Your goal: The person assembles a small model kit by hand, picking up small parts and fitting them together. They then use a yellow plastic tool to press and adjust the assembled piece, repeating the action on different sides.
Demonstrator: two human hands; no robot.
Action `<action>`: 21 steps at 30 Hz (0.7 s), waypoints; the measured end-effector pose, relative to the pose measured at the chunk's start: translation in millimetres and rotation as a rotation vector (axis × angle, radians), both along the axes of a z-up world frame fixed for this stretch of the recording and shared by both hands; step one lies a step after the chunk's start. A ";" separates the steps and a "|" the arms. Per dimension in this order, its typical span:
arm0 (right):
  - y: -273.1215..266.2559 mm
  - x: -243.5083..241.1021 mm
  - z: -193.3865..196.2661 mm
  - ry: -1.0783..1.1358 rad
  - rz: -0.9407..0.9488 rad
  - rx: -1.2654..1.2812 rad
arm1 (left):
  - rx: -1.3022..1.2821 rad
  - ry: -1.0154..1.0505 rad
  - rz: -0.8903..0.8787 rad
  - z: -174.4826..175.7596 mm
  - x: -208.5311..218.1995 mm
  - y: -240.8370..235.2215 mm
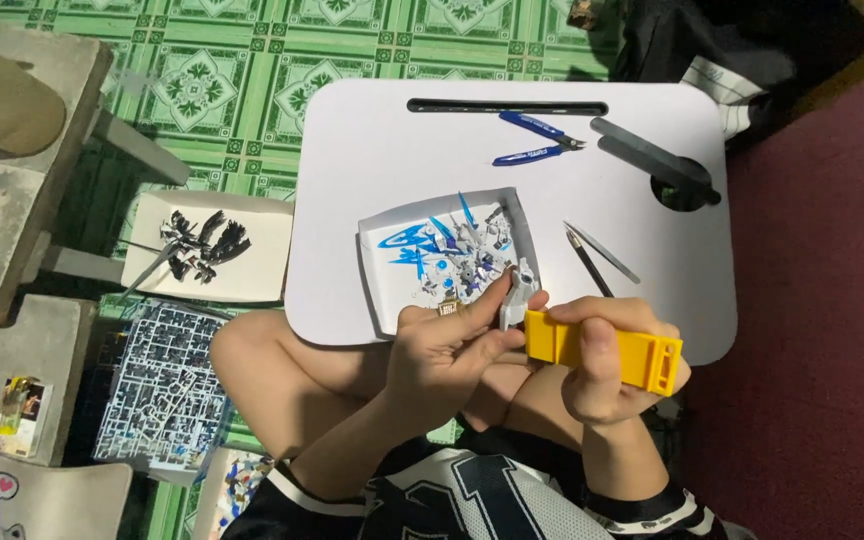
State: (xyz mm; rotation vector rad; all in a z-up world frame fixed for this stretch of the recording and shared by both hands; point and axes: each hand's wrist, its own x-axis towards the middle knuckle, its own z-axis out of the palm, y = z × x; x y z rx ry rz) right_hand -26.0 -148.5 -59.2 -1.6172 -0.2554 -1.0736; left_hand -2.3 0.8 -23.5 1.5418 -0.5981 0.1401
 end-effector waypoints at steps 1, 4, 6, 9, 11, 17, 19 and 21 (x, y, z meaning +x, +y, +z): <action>-0.9 -0.8 -3.2 0.012 0.025 0.023 | 0.013 0.011 -0.008 -1.0 -0.3 -0.5; 5.0 -1.3 -3.5 0.030 0.055 0.070 | 0.084 -0.002 0.009 -8.1 0.1 1.1; 7.2 -1.6 -3.1 0.035 0.062 0.097 | 0.143 -0.028 0.037 -12.1 -1.9 6.6; 6.8 0.4 -3.2 0.062 0.042 0.064 | 0.166 0.082 -0.128 -20.5 -3.1 11.5; 12.4 -0.2 2.1 0.022 0.055 0.059 | -0.104 -0.061 -0.035 -33.2 -3.5 5.9; 2.0 -2.7 -19.6 0.019 0.120 0.098 | -0.128 -0.056 -0.055 -14.9 -4.6 -2.1; 1.7 -1.9 -24.2 -0.005 0.148 0.129 | -0.129 -0.046 -0.051 -15.7 -4.8 -2.9; 3.9 -1.5 -22.9 -0.029 0.172 0.160 | -0.129 -0.034 -0.051 -23.0 -5.7 -1.2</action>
